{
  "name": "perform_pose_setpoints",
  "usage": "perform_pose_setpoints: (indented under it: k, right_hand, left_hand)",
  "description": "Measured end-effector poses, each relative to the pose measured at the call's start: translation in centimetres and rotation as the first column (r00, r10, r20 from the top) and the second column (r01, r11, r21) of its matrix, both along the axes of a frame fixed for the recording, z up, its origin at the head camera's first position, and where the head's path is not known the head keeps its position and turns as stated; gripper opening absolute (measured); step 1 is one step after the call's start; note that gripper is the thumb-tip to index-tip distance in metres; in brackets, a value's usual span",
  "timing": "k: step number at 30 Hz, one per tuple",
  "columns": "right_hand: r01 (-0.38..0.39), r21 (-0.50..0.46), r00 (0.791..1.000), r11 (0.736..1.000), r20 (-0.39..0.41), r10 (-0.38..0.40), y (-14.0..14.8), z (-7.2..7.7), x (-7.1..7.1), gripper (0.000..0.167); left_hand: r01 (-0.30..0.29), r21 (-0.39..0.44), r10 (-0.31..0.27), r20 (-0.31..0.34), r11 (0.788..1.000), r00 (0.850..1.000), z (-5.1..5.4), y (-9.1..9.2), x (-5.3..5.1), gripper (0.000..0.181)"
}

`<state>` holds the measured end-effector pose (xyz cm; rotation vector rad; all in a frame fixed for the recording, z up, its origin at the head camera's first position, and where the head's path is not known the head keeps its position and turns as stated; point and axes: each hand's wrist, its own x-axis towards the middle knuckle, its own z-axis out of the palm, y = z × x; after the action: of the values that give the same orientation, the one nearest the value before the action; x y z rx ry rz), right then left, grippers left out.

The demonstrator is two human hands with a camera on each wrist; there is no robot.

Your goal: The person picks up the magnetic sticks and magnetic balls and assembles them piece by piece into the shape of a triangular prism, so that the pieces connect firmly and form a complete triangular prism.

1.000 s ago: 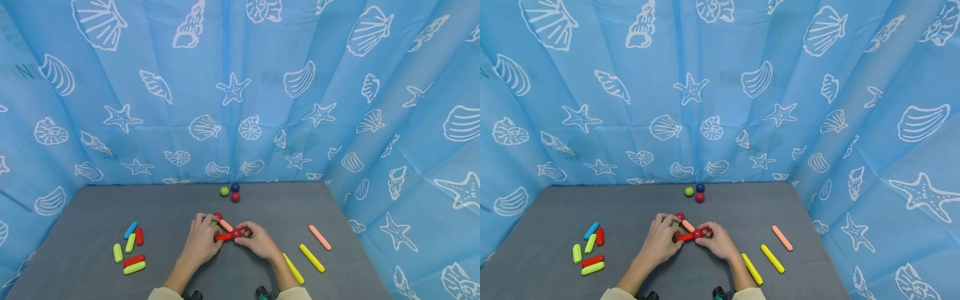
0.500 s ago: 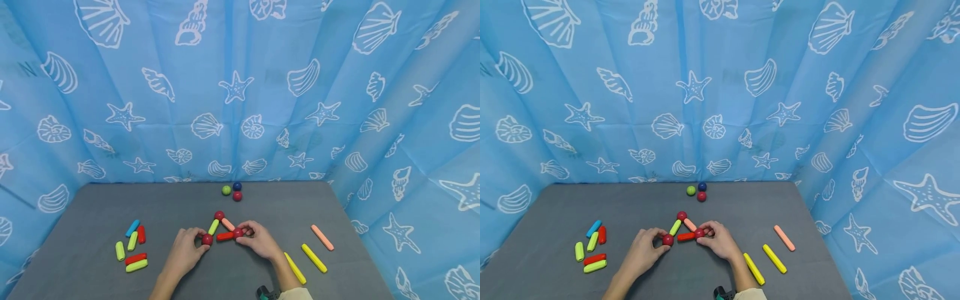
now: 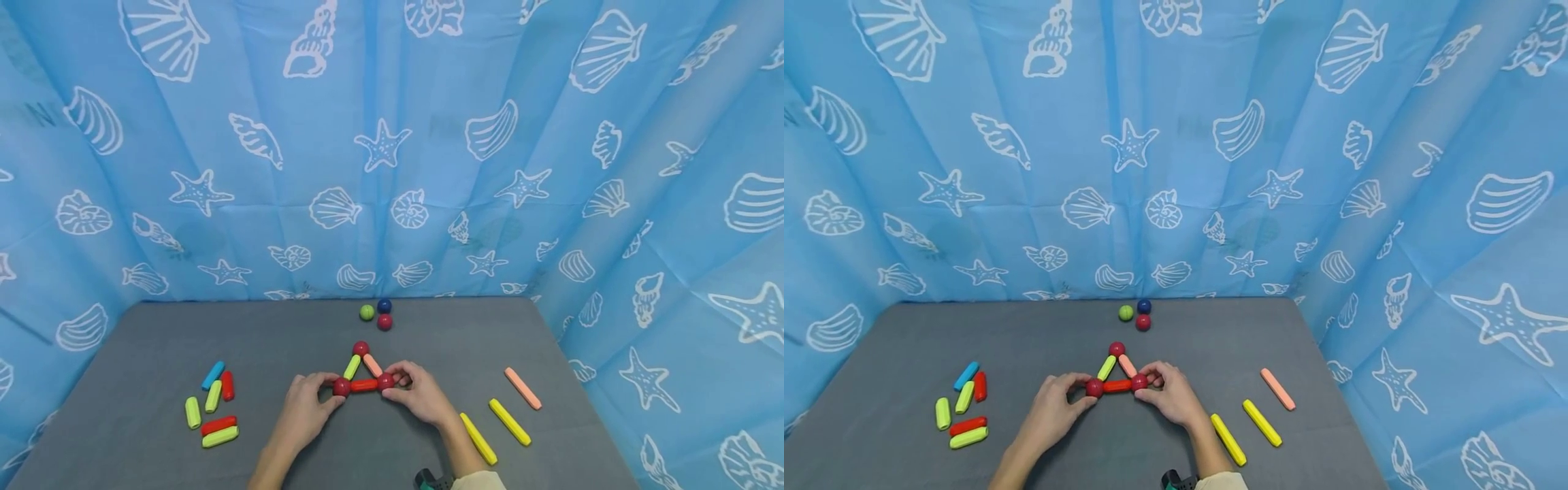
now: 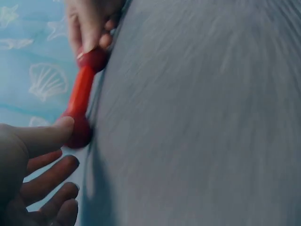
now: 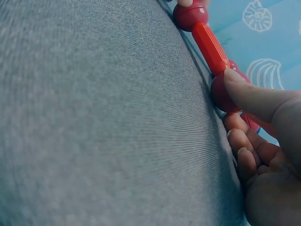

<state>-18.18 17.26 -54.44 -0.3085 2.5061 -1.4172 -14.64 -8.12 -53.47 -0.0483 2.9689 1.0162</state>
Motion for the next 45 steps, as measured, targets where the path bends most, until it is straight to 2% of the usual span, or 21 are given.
perform_pose_setpoints:
  k: [4,8,11,13,15,20,28,30,32,35,37,40,43,45]
  right_hand:
    - [0.003,-0.005,1.000,1.000,0.014,-0.003,0.1,0.1,0.1,0.036]
    - [0.015,-0.001,1.000,1.000,0.019,-0.015,0.3,0.2,0.2,0.035]
    - [0.022,0.005,1.000,1.000,0.014,-0.022,0.5,0.2,0.3,0.035]
    - [0.026,0.010,1.000,1.000,0.015,-0.026,0.6,0.2,0.3,0.035]
    - [0.027,0.013,1.000,1.000,0.013,-0.027,0.6,0.2,0.2,0.035]
    - [0.019,0.013,1.000,1.000,0.007,-0.020,0.6,-0.1,0.0,0.034]
    - [0.010,0.014,1.000,1.000,-0.003,-0.010,0.2,-0.4,0.0,0.034]
    - [0.006,0.016,1.000,1.000,-0.004,-0.006,0.0,-0.4,0.1,0.034]
    - [0.006,0.013,1.000,1.000,0.003,-0.006,0.1,-0.4,0.2,0.034]
    - [0.014,0.014,1.000,1.000,0.018,-0.015,0.1,-0.3,0.2,0.035]
    - [0.017,0.016,1.000,1.000,0.018,-0.017,0.2,-0.3,0.2,0.035]
    - [0.023,0.015,1.000,1.000,0.016,-0.024,0.1,-0.3,0.3,0.035]
    - [0.022,0.008,1.000,1.000,0.005,-0.022,0.0,-0.3,0.3,0.034]
    - [0.026,0.007,1.000,1.000,0.002,-0.026,0.0,-0.2,0.2,0.034]
  left_hand:
    - [-0.005,0.006,0.005,-0.007,1.000,1.000,0.9,-3.8,0.9,0.044]
    - [-0.042,0.000,0.042,-0.086,0.999,0.995,1.4,-9.0,2.5,0.045]
    - [-0.081,-0.002,0.080,-0.095,0.997,0.992,1.4,-12.3,3.8,0.048]
    - [-0.108,-0.003,0.107,-0.061,0.994,0.992,1.4,-14.0,4.4,0.047]
    - [-0.130,-0.007,0.130,0.001,0.991,0.992,1.4,-15.2,4.8,0.043]
    - [-0.116,-0.040,0.120,0.121,0.992,0.985,1.1,-16.6,4.7,0.035]
    - [-0.020,-0.151,0.043,0.149,0.988,0.988,1.2,-16.0,3.6,0.031]
    - [-0.013,-0.165,0.034,0.122,0.986,0.992,1.3,-15.6,3.4,0.032]
    - [-0.011,-0.152,0.020,0.054,0.988,0.998,1.6,-14.6,3.1,0.034]
    - [-0.020,-0.075,0.014,-0.076,0.997,0.997,2.2,-12.4,2.4,0.039]
    - [-0.009,0.006,0.010,-0.130,1.000,0.991,2.6,-10.3,1.6,0.040]
    - [0.023,0.143,-0.002,-0.142,0.989,0.990,2.8,-7.0,0.5,0.037]
    - [0.063,0.266,-0.028,-0.133,0.962,0.991,2.5,-4.0,-0.4,0.032]
    - [0.074,0.310,-0.037,-0.124,0.948,0.992,2.2,-2.4,-0.6,0.032]
